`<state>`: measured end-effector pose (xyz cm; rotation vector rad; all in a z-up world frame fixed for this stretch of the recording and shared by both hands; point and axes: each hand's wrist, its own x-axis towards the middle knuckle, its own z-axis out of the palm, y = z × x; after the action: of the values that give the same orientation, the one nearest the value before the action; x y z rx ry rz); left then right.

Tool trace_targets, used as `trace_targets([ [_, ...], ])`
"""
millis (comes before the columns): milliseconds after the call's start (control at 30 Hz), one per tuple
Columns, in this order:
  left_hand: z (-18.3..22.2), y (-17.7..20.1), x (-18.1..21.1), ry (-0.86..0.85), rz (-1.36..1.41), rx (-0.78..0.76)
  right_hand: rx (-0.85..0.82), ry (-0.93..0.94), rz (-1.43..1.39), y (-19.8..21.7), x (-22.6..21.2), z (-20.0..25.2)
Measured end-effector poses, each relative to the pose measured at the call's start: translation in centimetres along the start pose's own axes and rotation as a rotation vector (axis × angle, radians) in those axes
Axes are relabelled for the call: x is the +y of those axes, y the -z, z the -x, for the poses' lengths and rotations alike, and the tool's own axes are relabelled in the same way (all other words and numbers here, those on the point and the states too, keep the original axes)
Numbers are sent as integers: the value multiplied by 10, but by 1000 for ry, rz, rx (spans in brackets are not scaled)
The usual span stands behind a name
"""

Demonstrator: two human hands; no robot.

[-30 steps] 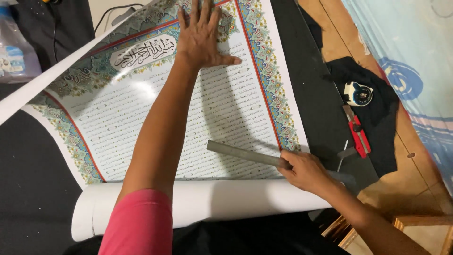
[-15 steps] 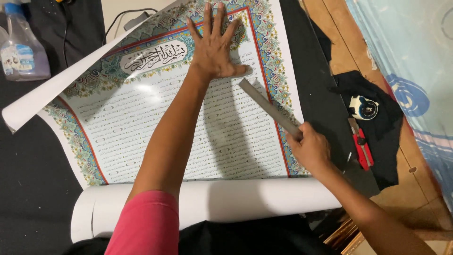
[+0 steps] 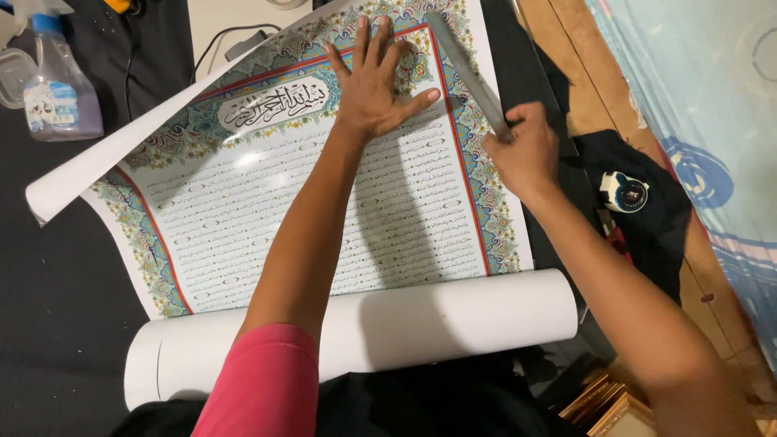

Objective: The person unrolls a large printed poster with Arabic calligraphy, aligns a metal ruler along the edge, and uses a red utility knife to trim the border. The person repeats this process along multiple edges of the poster.

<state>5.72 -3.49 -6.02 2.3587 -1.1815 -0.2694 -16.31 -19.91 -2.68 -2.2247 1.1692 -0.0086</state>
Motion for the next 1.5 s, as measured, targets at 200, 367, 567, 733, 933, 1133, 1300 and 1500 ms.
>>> trace_targets([
  [200,1,-9,-4,-49,-117,48,51,200,-143,-32,-28,-23],
  [367,3,-18,-7,-88,-192,130,35,495,41,-49,11,0],
  [567,-12,13,34,29,-227,-210,280,532,174,41,78,81],
  [733,-10,11,44,77,-143,-197,467,305,321,83,166,126],
  [933,-2,12,46,66,-183,-196,270,106,421,82,239,175],
  [1133,3,1,30,-6,-257,-148,433,380,221,99,175,158],
  [1300,5,-3,32,22,-287,-173,103,422,74,54,49,109],
  [1500,1,-5,27,21,-235,-96,-396,138,286,8,8,93],
])
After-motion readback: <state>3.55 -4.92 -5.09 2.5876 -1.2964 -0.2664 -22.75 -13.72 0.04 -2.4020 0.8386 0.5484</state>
